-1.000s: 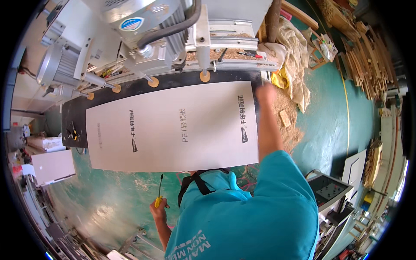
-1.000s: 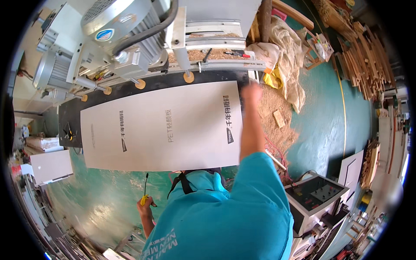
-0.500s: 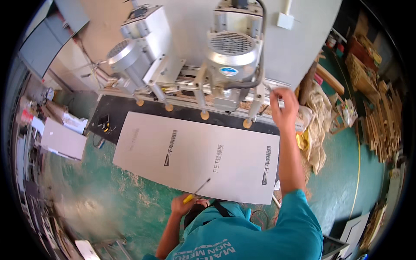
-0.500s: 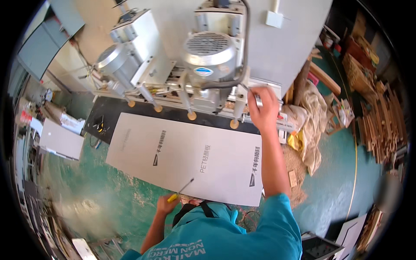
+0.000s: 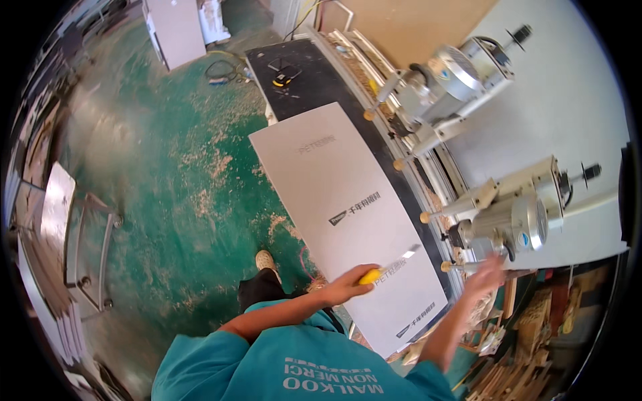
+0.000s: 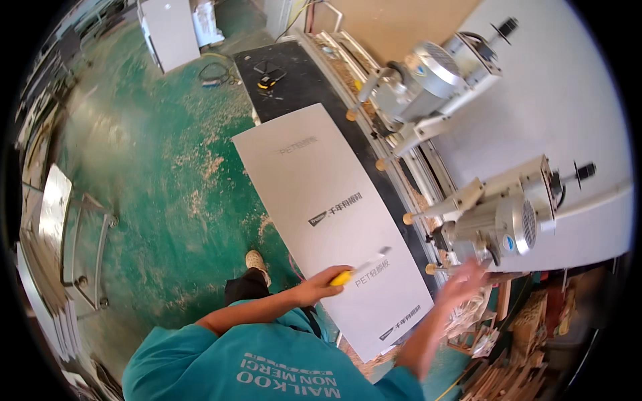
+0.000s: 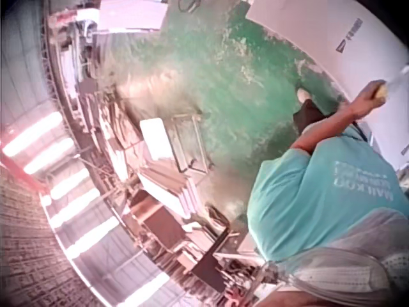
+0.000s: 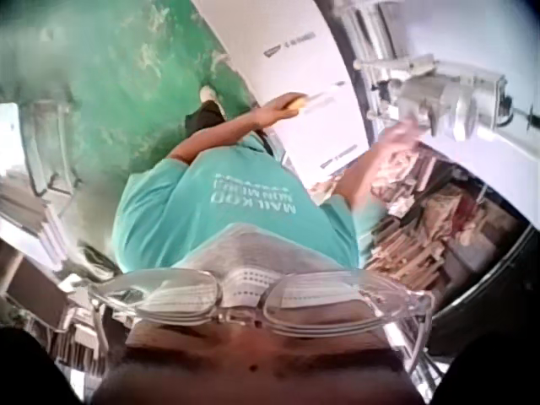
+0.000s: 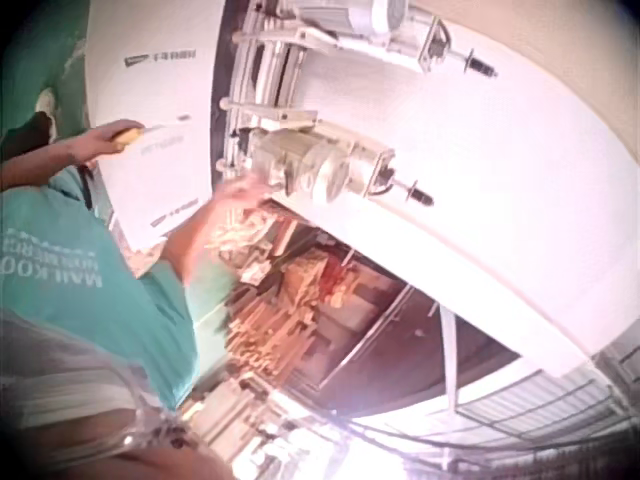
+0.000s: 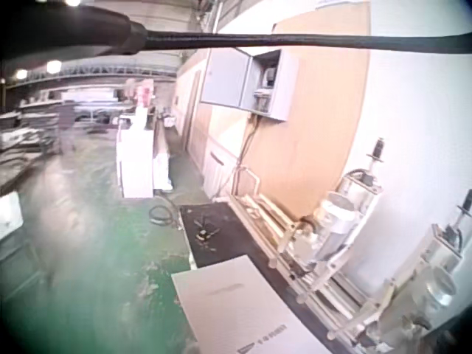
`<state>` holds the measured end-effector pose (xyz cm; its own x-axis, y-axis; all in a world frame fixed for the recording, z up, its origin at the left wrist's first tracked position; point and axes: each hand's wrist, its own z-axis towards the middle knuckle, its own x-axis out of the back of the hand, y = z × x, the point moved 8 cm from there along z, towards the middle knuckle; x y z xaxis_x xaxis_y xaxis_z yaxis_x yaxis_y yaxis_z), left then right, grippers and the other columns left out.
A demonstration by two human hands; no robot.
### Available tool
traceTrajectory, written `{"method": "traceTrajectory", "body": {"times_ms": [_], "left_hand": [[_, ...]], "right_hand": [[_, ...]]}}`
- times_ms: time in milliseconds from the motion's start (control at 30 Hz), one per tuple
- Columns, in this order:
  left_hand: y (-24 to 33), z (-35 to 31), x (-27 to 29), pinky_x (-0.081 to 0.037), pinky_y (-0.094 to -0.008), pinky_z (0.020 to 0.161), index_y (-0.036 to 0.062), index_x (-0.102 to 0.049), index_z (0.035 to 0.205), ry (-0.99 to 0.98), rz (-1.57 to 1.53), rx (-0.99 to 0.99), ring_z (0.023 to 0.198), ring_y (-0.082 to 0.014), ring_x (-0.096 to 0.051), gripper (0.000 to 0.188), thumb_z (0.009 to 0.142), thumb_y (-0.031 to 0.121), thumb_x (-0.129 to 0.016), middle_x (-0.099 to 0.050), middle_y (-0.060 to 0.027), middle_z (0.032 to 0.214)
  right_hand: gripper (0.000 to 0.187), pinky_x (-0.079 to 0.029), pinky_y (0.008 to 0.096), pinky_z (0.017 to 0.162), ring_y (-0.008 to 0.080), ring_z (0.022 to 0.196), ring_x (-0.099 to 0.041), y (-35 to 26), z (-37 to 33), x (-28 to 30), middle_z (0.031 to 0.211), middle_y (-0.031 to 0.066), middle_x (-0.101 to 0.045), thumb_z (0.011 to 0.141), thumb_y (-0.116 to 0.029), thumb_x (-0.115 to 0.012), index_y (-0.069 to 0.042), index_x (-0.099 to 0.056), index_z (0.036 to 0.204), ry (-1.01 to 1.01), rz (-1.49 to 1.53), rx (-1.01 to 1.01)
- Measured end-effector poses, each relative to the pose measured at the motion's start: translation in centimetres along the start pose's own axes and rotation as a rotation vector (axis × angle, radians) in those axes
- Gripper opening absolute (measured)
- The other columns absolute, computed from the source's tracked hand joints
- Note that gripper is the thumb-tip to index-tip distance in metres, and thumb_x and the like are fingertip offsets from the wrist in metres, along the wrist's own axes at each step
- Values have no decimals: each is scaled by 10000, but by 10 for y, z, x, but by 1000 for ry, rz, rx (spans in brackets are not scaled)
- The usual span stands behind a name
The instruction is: The person picks up several white wood panels from a stack, places them one at a time on a drilling machine, and uses the machine to drill holes into the panels while using a measuring tool to check positioning.
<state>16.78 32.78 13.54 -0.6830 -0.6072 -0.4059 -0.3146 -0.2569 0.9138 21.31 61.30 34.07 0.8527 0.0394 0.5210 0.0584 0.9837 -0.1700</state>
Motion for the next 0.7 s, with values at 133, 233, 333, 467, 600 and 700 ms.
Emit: {"method": "traceTrajectory", "body": {"times_ms": [133,233,333,467,600,700], "left_hand": [[50,30,-40,-288,-358,1123,-16,-144,1545,-347,-74,-144,1365,-268,-362,830,970,410,-564,-347,-188,1456],[54,41,-38,-376,-383,1082,14,-194,1542,-492,-88,-8,1295,-257,-475,767,960,310,-597,-447,-186,1390],[13,60,-6,-493,-446,959,28,-501,1357,-462,308,93,1117,-313,-621,533,884,213,-665,-641,-173,1155],[-50,78,116,-492,-463,964,44,-602,1209,-6,1110,-304,1169,-344,-577,470,760,153,-687,-622,-169,1194],[-31,58,250,-395,-481,1077,52,-594,1238,212,1381,-63,1306,-362,-459,493,772,186,-684,-493,-182,1385],[7,50,323,-352,-496,1112,120,-559,1322,241,1587,-47,1388,-362,-364,540,812,257,-674,-392,-145,1504]], "right_hand": [[694,-441,442,1005,308,1194,-564,-138,-132,-81,1301,196,-556,996,-494,-461,-8,-317,1469,-451,799,-496],[673,-489,396,920,253,1098,-609,-132,-170,-86,1244,174,-569,1009,-411,-520,-40,-247,1499,-367,1052,-1046],[549,-501,333,804,186,868,-642,-117,-194,-85,1094,136,-633,1031,-344,-484,-26,-330,1451,-612,903,-1278],[361,-484,300,664,153,726,-613,-59,-248,-44,863,58,-654,1001,-276,-485,-19,-557,1244,-1027,423,-1425],[385,-485,286,662,123,716,-564,-61,-271,-13,861,41,-649,953,-260,-549,-39,-582,1267,-1458,528,-1360],[319,-498,303,666,153,662,-611,-29,-237,-61,803,74,-664,967,-220,-557,-25,-575,1219,-1158,546,-1508]]}}
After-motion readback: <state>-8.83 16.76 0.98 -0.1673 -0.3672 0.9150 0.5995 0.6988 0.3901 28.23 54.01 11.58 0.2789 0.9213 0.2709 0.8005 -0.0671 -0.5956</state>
